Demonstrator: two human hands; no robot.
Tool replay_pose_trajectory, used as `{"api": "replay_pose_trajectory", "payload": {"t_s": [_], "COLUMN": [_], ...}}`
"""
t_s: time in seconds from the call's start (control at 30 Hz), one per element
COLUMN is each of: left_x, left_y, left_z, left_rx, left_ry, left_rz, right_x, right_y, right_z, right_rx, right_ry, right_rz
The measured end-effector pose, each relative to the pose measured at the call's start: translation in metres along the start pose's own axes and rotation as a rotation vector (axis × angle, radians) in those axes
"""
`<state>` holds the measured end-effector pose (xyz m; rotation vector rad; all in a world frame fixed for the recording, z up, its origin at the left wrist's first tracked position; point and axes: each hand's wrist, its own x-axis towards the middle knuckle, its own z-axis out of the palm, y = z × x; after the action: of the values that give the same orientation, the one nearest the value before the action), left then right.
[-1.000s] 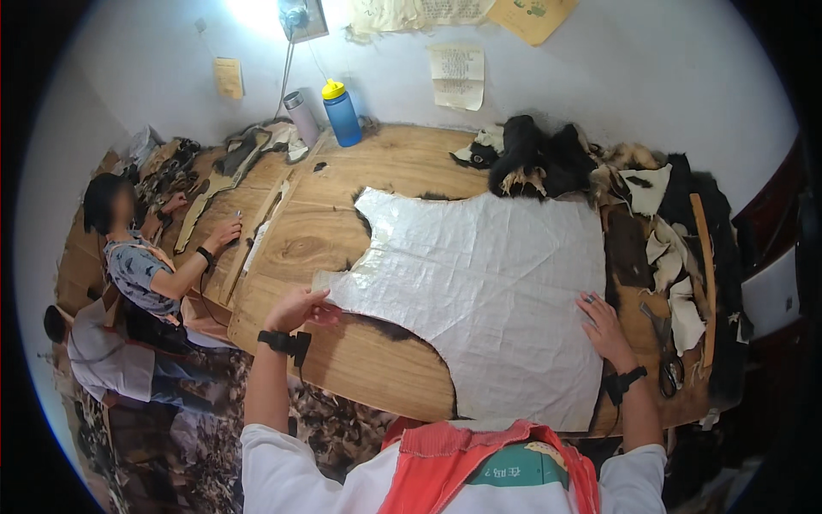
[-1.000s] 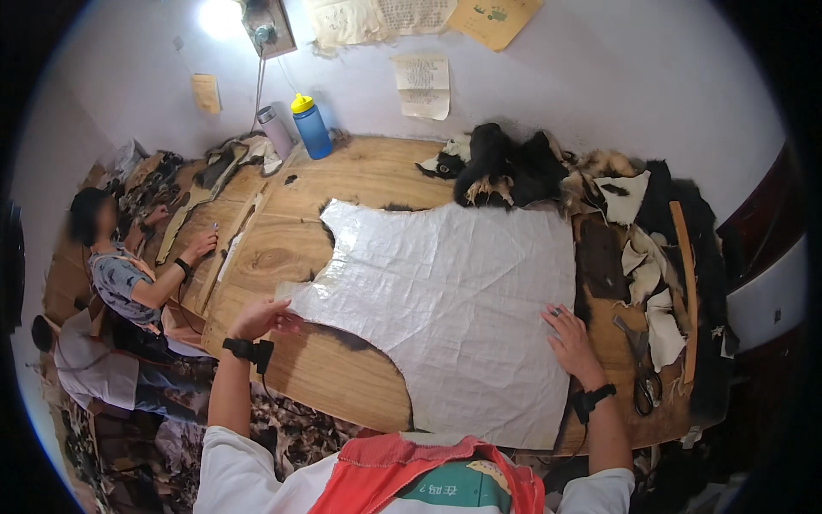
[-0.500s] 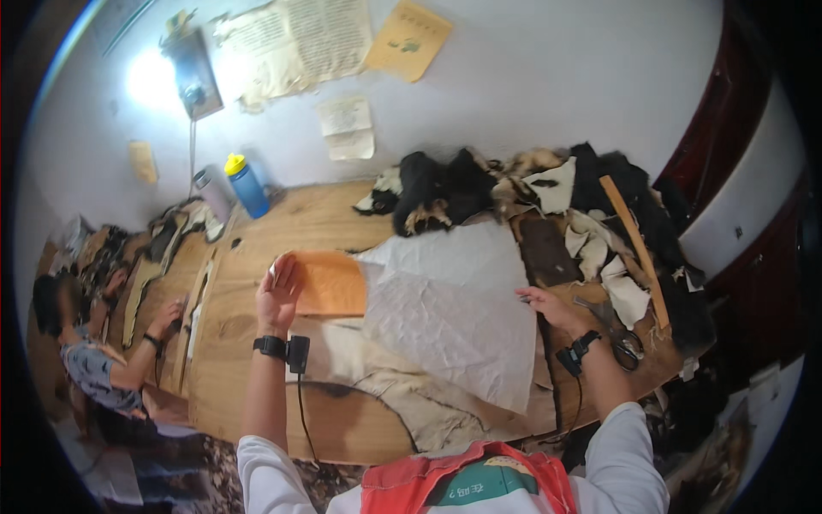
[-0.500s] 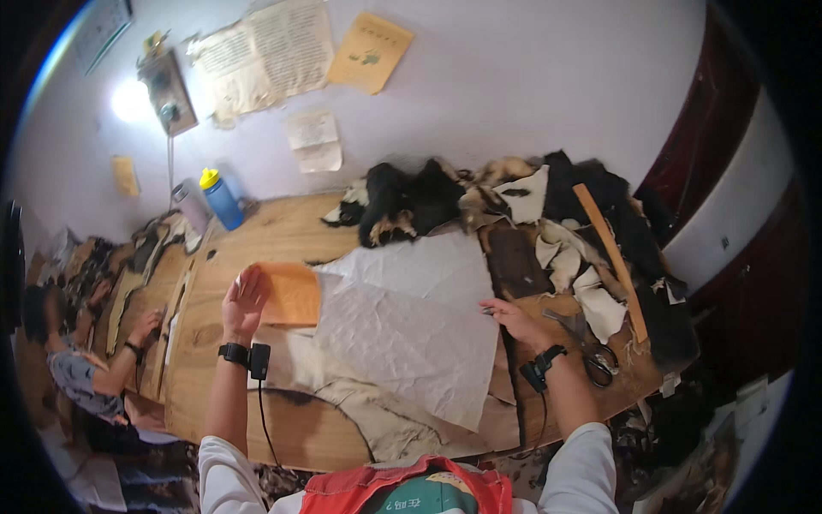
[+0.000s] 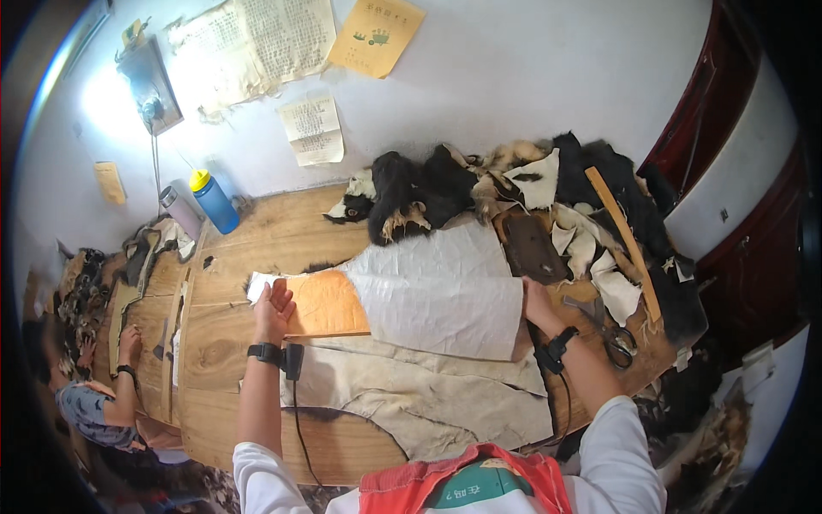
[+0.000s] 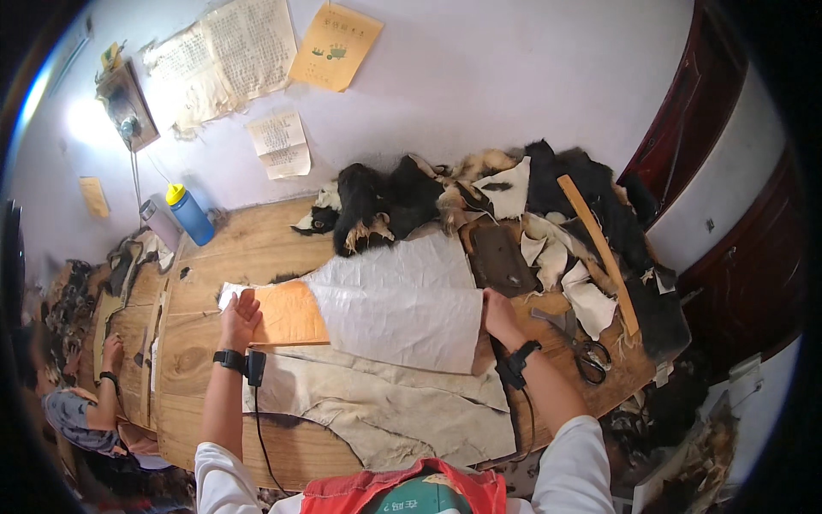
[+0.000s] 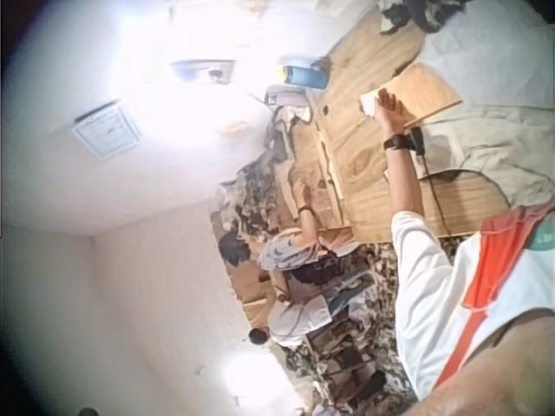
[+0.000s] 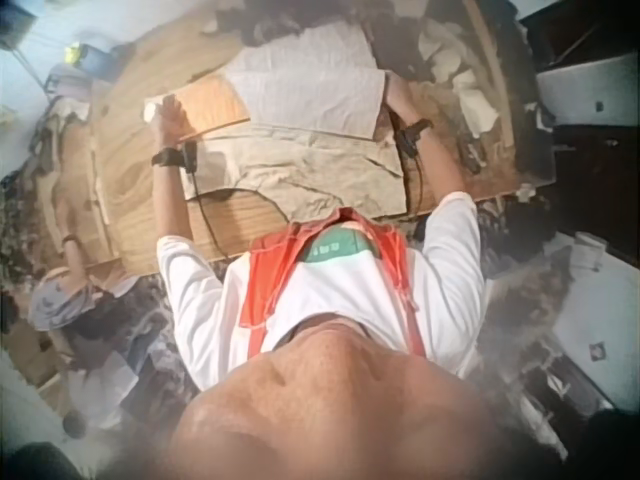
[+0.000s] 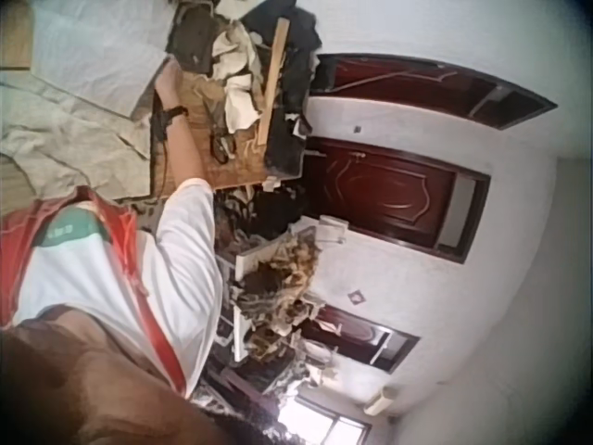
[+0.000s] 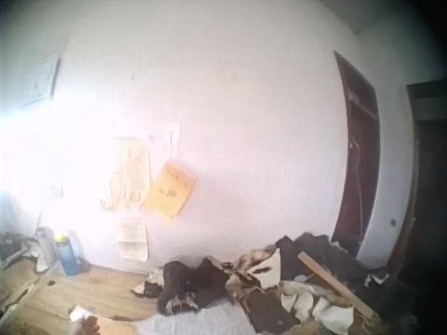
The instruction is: Assembling, marking, and stitching pieces of leather and fur to create a garment on a workshop table.
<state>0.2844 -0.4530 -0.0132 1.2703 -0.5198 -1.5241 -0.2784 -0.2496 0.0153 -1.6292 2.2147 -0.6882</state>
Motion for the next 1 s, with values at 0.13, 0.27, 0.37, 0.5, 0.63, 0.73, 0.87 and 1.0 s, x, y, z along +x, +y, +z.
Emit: {"api": "replay_pose_trajectory", "payload": {"t_s": [0.13, 0.27, 0.37, 0.5, 0.63, 0.73, 0.87, 1.0], "left_x": [-0.026, -0.112, -0.16, -0.23, -0.274, -0.29, -0.309, -0.327], "left_y": [0.008, 0.019, 0.004, -0.019, -0.038, -0.063, -0.078, -0.097], "left_z": [0.001, 0.021, -0.016, -0.049, -0.06, -0.078, -0.068, -0.068], "left_rx": [0.058, 0.513, 0.708, 0.928, 1.189, 1.131, 1.189, 1.541], "left_ry": [0.032, -0.191, -0.21, -0.117, 0.006, 0.053, -0.001, 0.077], "left_rz": [0.01, 0.204, 0.396, 0.478, 0.544, 0.534, 0.58, 0.603], "right_x": [0.018, 0.013, 0.014, 0.019, 0.029, 0.028, 0.052, 0.036], "right_y": [-0.011, 0.013, -0.016, -0.025, -0.007, -0.051, -0.012, -0.068], "right_z": [0.004, -0.007, -0.022, -0.028, -0.014, -0.026, -0.007, -0.022], "right_rx": [-0.203, -0.229, -0.127, 0.034, 0.344, 0.847, 1.075, 0.242], "right_ry": [-0.02, -0.003, 0.023, 0.016, 0.063, -0.197, -0.309, 0.026], "right_rz": [0.161, 0.173, 0.156, 0.155, 0.246, 0.67, 0.533, -0.226]}}
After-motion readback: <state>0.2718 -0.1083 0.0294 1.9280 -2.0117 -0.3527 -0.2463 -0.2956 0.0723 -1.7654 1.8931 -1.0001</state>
